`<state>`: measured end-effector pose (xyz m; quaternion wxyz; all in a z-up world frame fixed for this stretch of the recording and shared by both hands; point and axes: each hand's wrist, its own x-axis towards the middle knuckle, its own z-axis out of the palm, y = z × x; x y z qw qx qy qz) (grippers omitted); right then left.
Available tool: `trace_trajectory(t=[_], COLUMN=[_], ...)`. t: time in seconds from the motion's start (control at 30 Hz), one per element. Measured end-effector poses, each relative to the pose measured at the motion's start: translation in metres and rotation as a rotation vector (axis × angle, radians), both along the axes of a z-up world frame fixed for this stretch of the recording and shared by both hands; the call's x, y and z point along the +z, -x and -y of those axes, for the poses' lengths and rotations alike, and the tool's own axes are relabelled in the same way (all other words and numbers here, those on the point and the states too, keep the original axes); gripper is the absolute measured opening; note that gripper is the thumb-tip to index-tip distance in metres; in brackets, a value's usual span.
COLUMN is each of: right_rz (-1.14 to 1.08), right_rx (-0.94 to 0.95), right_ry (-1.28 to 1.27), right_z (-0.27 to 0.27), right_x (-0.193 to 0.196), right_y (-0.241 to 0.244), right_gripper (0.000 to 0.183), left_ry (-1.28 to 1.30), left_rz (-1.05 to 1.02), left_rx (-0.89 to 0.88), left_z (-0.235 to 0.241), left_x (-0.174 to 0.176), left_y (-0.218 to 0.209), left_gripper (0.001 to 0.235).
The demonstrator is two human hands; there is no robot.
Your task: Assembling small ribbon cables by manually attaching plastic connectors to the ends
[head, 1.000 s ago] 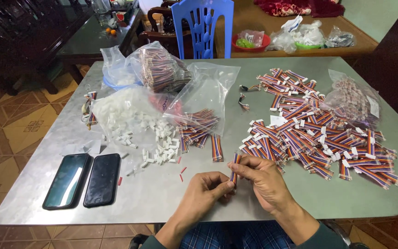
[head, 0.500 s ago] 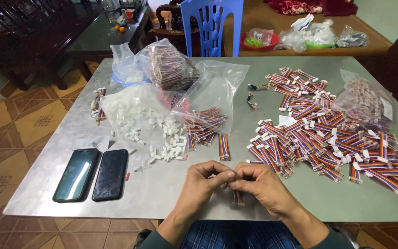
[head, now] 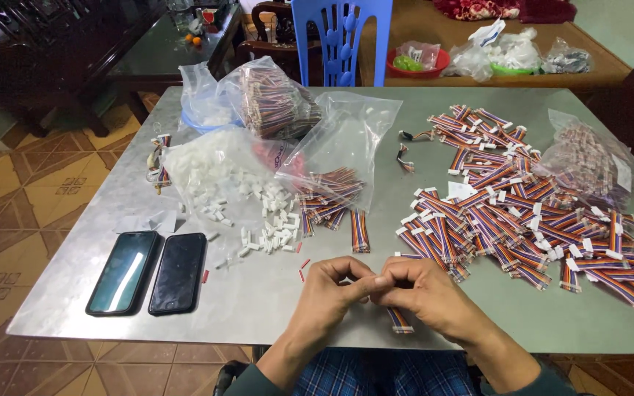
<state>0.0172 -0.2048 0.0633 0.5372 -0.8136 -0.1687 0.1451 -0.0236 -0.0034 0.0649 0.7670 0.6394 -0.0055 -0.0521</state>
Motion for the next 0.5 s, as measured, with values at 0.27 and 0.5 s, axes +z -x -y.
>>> trace_trajectory(t=[0.27,0.5], right_rz=[0.285,0.282], right_rx=[-0.181,-0.196], right_ry=[-0.191,-0.333], right_z=[-0.022,-0.024], right_x=[-0.011,-0.022], right_y=[0.016,0.012], right_gripper=[0.010,0.012], left_ry=[0.384,0.177], left_rz=[0.124,0.099], left_rx=[0.180,0.172], left_z=[0.015,0.009], left_x=[-0.040,-0.028], left_y=[-0.009,-0.006], left_gripper=[0.022,0.025])
